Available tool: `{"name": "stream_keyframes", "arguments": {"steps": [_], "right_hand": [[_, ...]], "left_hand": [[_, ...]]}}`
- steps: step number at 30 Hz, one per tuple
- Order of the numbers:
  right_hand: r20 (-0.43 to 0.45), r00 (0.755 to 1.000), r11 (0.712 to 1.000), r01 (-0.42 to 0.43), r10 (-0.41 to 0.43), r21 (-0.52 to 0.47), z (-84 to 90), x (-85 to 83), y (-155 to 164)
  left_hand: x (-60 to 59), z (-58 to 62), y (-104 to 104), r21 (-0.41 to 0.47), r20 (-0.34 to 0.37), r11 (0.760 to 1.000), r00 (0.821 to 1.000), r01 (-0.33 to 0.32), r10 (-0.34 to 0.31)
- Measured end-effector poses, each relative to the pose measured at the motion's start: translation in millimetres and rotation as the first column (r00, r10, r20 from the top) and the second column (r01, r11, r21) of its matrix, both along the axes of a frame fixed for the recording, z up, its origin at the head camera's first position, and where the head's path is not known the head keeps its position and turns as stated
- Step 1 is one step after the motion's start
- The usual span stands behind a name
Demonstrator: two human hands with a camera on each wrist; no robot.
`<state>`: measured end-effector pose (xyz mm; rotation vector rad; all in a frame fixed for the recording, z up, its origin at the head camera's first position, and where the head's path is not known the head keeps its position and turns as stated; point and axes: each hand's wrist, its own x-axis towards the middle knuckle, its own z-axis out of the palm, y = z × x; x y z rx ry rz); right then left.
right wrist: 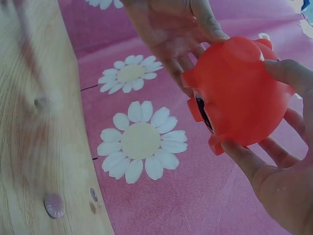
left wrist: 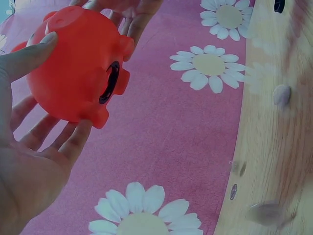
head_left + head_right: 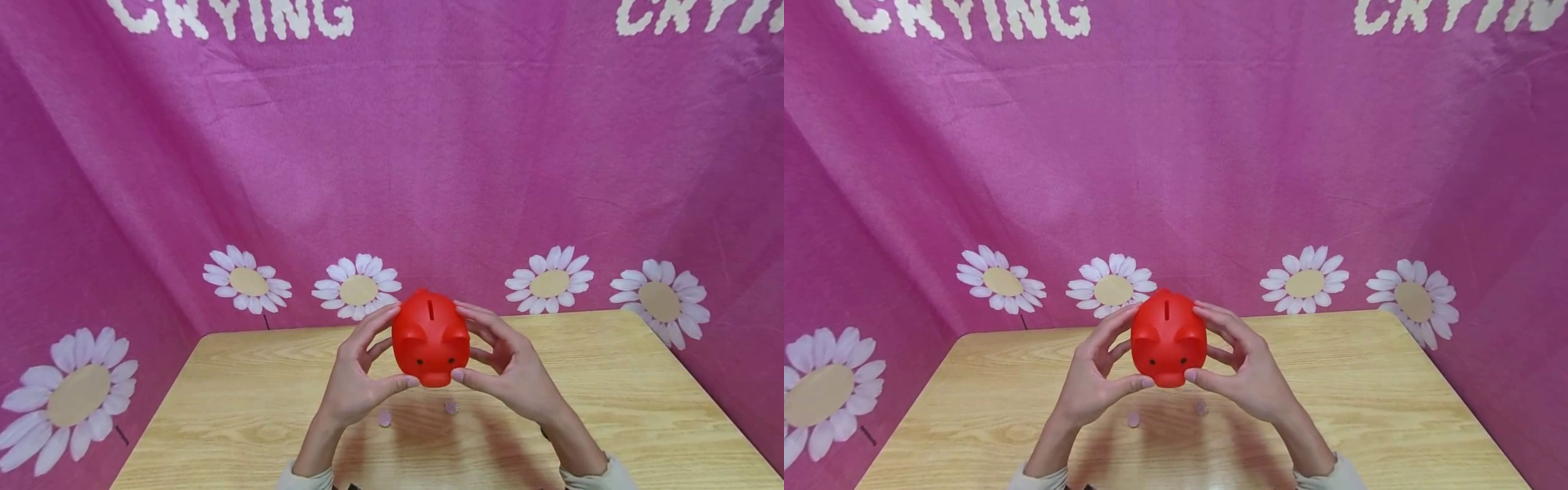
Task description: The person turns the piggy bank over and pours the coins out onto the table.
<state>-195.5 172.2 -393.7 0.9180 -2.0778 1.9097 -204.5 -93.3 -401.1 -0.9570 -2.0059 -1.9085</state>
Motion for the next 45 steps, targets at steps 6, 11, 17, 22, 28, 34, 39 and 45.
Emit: {"name": "stream_keyframes", "arguments": {"steps": [6,11,17,22,28,34,39,45], "right_hand": [[0.025,1.000,1.000,0.014,-0.014,0.017,0.0,-0.1,1],[0.053,0.998,0.999,0.021,-0.023,0.023,-1.5,-0.2,0],[0.109,0.993,0.999,0.044,-0.046,0.022,-2.0,1.6,-1],[0.211,0.971,0.992,0.094,-0.111,0.088,-2.0,1.8,-3],[0.415,0.899,0.985,0.089,-0.142,0.146,-6.7,-3.0,-8],[0.503,0.850,0.979,0.068,-0.158,0.191,-13.2,-6.9,-11],[0.527,0.830,0.970,0.068,-0.186,0.235,-15.2,-8.1,-11],[0.543,0.818,0.967,0.059,-0.189,0.248,-16.7,-9.2,-12]], "left_hand": [[-0.8,-0.6,0,-0.008,0.017,1.000,1.000,-0.009,0.010],[-0.9,-2.0,-1,-0.025,0.018,0.999,0.999,-0.030,0.030],[-0.2,-1.8,1,-0.039,0.023,0.998,0.998,-0.054,0.055],[1.7,-1.9,1,-0.072,0.116,0.994,0.989,-0.080,0.088],[-1.5,-7.6,4,-0.196,0.374,0.977,0.914,-0.087,0.156],[-4.0,-12.2,7,-0.234,0.499,0.971,0.851,-0.054,0.167],[-3.7,-12.8,8,-0.217,0.565,0.975,0.810,-0.040,0.159],[-4.0,-12.5,9,-0.223,0.585,0.975,0.796,-0.027,0.155]]}}
